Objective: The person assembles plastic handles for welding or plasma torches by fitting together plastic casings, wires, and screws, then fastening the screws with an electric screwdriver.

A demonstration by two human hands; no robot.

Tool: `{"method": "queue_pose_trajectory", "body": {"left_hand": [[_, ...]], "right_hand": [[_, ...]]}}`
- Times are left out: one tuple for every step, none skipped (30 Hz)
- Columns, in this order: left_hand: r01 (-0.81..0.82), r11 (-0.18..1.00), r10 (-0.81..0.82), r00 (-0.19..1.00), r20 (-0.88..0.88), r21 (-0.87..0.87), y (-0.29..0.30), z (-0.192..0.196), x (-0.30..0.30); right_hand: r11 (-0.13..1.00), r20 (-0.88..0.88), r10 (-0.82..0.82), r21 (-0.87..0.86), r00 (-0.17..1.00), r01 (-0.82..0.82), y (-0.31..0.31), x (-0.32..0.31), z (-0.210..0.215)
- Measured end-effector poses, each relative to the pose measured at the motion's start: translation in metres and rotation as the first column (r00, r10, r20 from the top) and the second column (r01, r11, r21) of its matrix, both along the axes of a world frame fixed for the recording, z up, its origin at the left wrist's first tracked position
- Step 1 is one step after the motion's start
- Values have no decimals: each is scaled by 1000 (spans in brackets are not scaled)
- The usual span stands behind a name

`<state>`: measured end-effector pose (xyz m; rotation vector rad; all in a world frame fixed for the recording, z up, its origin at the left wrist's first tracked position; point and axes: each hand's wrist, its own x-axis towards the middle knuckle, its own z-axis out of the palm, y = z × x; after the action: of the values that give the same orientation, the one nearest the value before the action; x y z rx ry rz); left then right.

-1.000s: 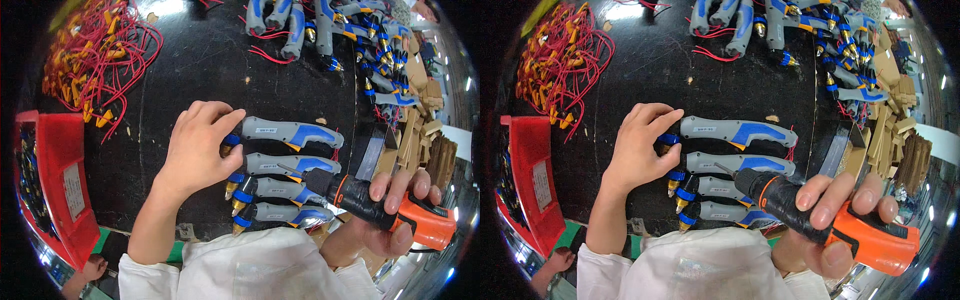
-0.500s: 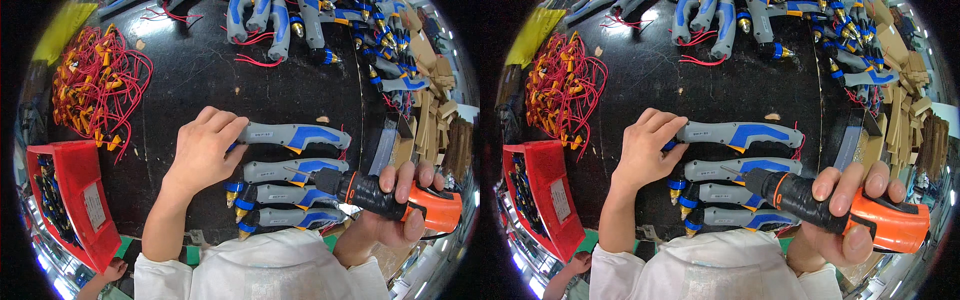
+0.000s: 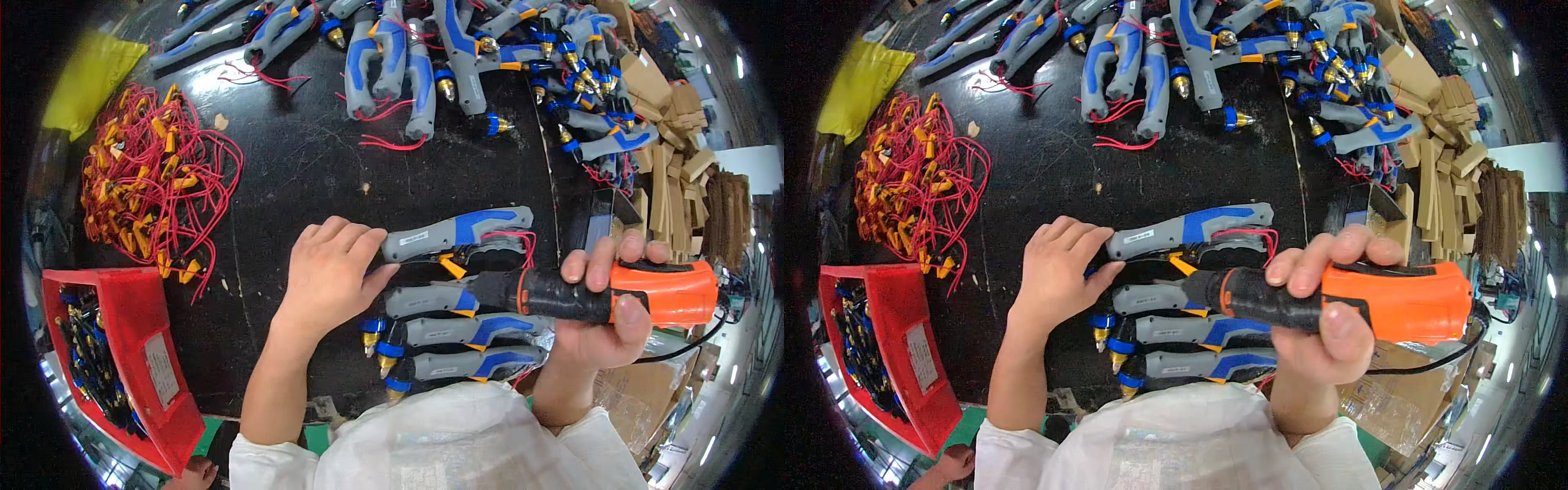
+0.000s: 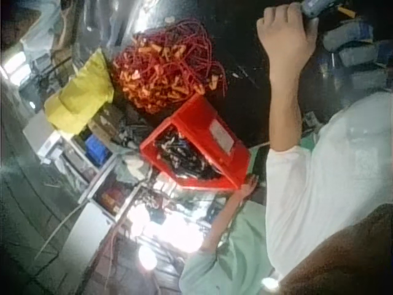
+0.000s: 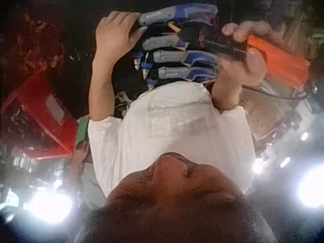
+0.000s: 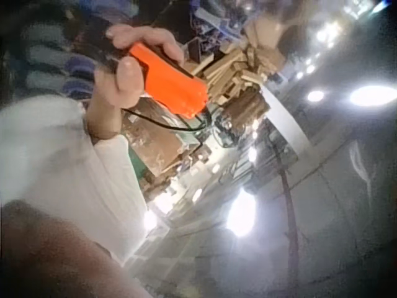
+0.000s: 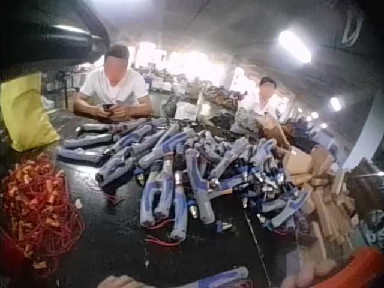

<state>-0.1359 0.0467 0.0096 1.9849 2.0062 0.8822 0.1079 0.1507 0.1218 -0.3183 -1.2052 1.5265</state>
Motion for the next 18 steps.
{"method": "queue_pose_trajectory", "body": {"left_hand": [[-5, 1000, 5, 1000, -6, -10, -1, 2, -1], [-17, 999, 17, 1000, 17, -37, -3, 2, -1], [-26, 998, 29, 999, 41, -63, -4, 3, -1], [-21, 998, 23, 999, 37, -60, -4, 6, -1], [-29, 996, 33, 998, 47, -85, -4, 10, -1], [-36, 993, 42, 997, 58, -109, -4, 12, 0], [-31, 993, 37, 998, 55, -111, -3, 11, 1], [-49, 988, 58, 997, 57, -147, -2, 10, 2], [-67, 981, 79, 995, 59, -182, -1, 9, 4], [-62, 981, 74, 996, 56, -182, 1, 10, 5], [-64, 980, 77, 995, 63, -187, 3, 10, 6], [-66, 979, 81, 994, 70, -191, 5, 11, 6], [-62, 979, 76, 995, 67, -192, 5, 11, 6], [-56, 980, 73, 994, 83, -189, 5, 10, 5], [-51, 981, 70, 993, 98, -185, 5, 10, 4], [-45, 982, 63, 994, 94, -186, 6, 11, 3], [-46, 980, 77, 985, 152, -194, 7, 12, 1], [-47, 978, 90, 974, 210, -203, 8, 13, 0]], "right_hand": [[1000, 23, -19, 10, 1000, 18, 2, 5, 1], [999, 48, -40, 22, 998, 39, 3, 8, 1], [999, 46, -39, 15, 998, 38, 2, 11, -1], [999, 50, -45, 28, 998, 44, 2, 14, -2], [998, 55, -53, 41, 997, 50, 2, 17, -2], [997, 51, -59, 46, 997, 57, 2, 21, -2], [996, 56, -64, 59, 996, 61, 3, 22, -4], [995, 60, -68, 72, 996, 63, 4, 23, -6], [995, 56, -72, 70, 996, 68, 5, 25, -6], [995, 61, -85, 64, 994, 82, 6, 28, -6], [994, 66, -98, 57, 993, 95, 7, 30, -6], [994, 62, -102, 56, 993, 98, 8, 32, -5], [993, 59, -109, 52, 992, 106, 9, 34, -6], [993, 56, -115, 47, 992, 113, 9, 36, -6], [992, 52, -121, 45, 991, 118, 9, 38, -6], [991, 55, -131, 46, 990, 129, 10, 39, -6], [989, 58, -143, 47, 988, 140, 10, 41, -7], [988, 54, -150, 46, 987, 148, 10, 42, -7]]}}
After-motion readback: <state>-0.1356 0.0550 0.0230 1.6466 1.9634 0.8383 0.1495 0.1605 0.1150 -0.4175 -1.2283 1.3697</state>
